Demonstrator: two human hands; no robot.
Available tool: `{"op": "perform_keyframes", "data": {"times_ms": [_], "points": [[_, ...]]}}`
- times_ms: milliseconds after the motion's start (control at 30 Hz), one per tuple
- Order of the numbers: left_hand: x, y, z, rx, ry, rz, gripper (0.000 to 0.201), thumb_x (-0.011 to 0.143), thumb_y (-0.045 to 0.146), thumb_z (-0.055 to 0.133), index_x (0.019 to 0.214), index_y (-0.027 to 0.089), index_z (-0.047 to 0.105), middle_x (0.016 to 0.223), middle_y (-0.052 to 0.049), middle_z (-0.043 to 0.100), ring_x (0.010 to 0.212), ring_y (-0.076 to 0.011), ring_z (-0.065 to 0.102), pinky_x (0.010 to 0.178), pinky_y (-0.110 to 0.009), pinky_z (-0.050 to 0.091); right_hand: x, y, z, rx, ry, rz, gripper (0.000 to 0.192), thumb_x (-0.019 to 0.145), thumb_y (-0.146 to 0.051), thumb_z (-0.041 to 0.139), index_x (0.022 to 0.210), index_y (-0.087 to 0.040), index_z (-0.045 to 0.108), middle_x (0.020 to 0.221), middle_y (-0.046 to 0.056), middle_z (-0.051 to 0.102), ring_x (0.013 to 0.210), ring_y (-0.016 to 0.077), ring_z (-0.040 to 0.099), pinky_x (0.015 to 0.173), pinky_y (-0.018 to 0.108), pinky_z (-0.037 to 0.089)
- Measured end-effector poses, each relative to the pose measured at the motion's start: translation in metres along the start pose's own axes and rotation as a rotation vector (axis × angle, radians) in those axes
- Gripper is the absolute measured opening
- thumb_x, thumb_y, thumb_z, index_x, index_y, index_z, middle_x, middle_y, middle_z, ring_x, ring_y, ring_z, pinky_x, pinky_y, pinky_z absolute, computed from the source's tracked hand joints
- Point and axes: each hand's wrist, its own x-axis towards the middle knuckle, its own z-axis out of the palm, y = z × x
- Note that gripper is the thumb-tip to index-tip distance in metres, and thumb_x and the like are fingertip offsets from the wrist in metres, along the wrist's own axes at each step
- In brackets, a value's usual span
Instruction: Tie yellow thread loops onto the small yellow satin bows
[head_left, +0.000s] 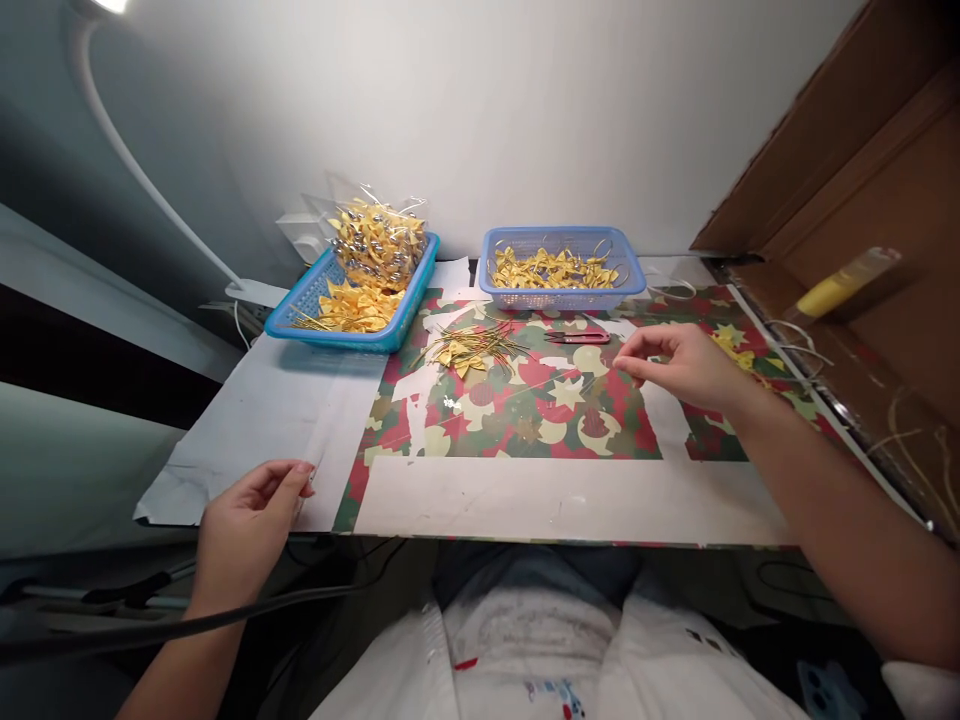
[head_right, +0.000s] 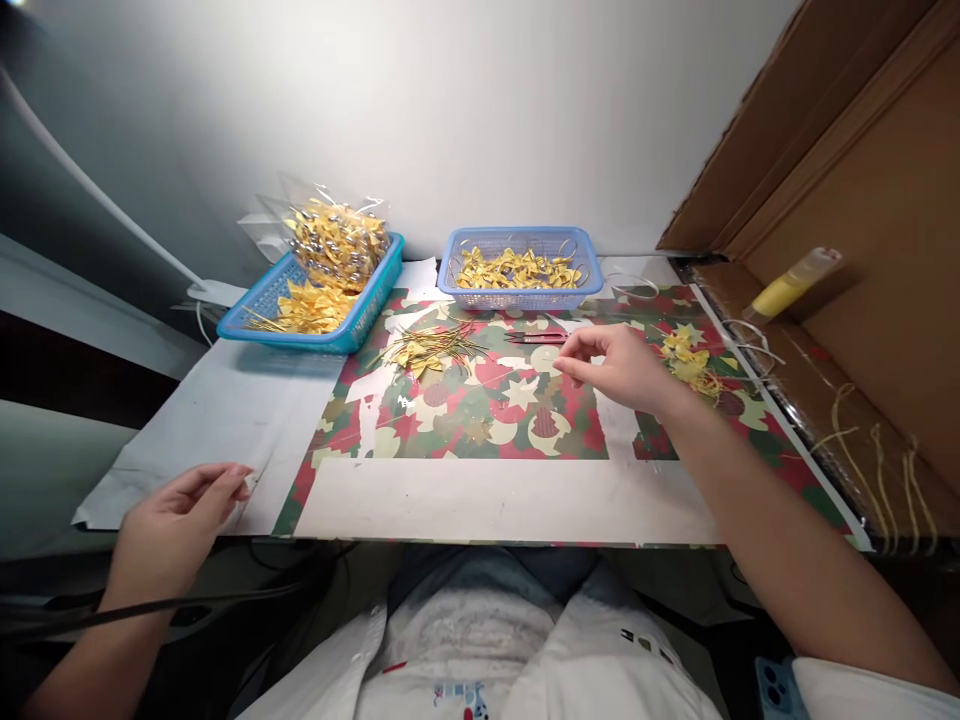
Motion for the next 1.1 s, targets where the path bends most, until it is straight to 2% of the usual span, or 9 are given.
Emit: {"op": "perform_keyframes", "data": {"times_ms": [67,233,367,533,733,933,1100], "points": [[-0.011,-0.009,0.001,-0.025,-0.016,-0.027,0.021,0.061,0.037,0.081,0.069,0.022,0.069,0.058,0.003,0.061,0.058,-0.0155,0.053,0.052,-0.023,0.044,-0.001,0.001,-0.002,-0.008,0.025,0.016,0.031,0.078,-0.049,0.071,0.068,-0.020,0.066,0.061,0.003,0.064,0.057,0.0134,0.058,0.058,0.029,0.047],[-0.031,-0.038,0.007,-0.154,-0.092,-0.130,0.032,0.057,0.047,0.081,0.067,0.019,0.068,0.054,0.003,0.055,0.047,-0.0111,0.043,0.042,-0.022,0.033,-0.001,0.007,-0.008,0.011,0.056,0.054,0.026,0.078,-0.045,0.072,0.072,-0.020,0.067,0.059,0.002,0.062,0.054,0.0134,0.057,0.053,0.029,0.044],[-0.037,-0.052,0.005,-0.231,-0.085,-0.162,0.032,0.056,0.041,0.080,0.070,0.016,0.066,0.054,0.003,0.054,0.047,-0.0093,0.043,0.042,-0.020,0.032,-0.002,0.002,-0.013,-0.001,0.090,0.061,0.026,0.078,-0.043,0.073,0.071,-0.019,0.066,0.060,0.004,0.063,0.057,0.0140,0.058,0.054,0.030,0.043],[-0.034,-0.056,0.000,-0.325,-0.032,-0.121,0.022,0.063,0.034,0.074,0.070,0.016,0.063,0.052,0.006,0.050,0.040,-0.0059,0.035,0.039,-0.019,0.025,-0.004,-0.010,-0.019,-0.018,0.100,0.105,0.025,0.082,-0.039,0.065,0.075,-0.015,0.066,0.065,0.006,0.064,0.061,0.0111,0.059,0.058,0.031,0.041],[-0.023,-0.050,-0.001,-0.371,-0.048,-0.105,0.026,0.061,0.036,0.073,0.072,0.015,0.064,0.051,0.005,0.051,0.038,-0.0042,0.035,0.039,-0.018,0.024,0.005,-0.019,-0.031,0.010,0.211,-0.068,0.016,0.074,-0.032,0.073,0.070,-0.017,0.068,0.056,0.002,0.062,0.052,0.0109,0.055,0.050,0.027,0.041],[-0.010,-0.026,0.004,-0.398,-0.142,-0.098,0.033,0.061,0.042,0.073,0.076,0.015,0.062,0.056,0.006,0.049,0.039,-0.0023,0.035,0.040,-0.016,0.026,0.008,-0.072,-0.049,-0.001,0.235,-0.188,0.014,0.076,-0.026,0.074,0.070,-0.015,0.068,0.054,0.001,0.061,0.049,0.0094,0.053,0.043,0.024,0.037],[0.006,-0.002,0.006,-0.263,-0.337,-0.100,0.037,0.055,0.044,0.077,0.072,0.014,0.063,0.058,0.003,0.054,0.037,-0.0034,0.036,0.036,-0.016,0.026,0.018,-0.108,-0.073,-0.103,0.244,-0.262,0.015,0.078,-0.023,0.075,0.074,-0.010,0.070,0.055,0.000,0.061,0.051,0.0057,0.053,0.047,0.022,0.036]]}}
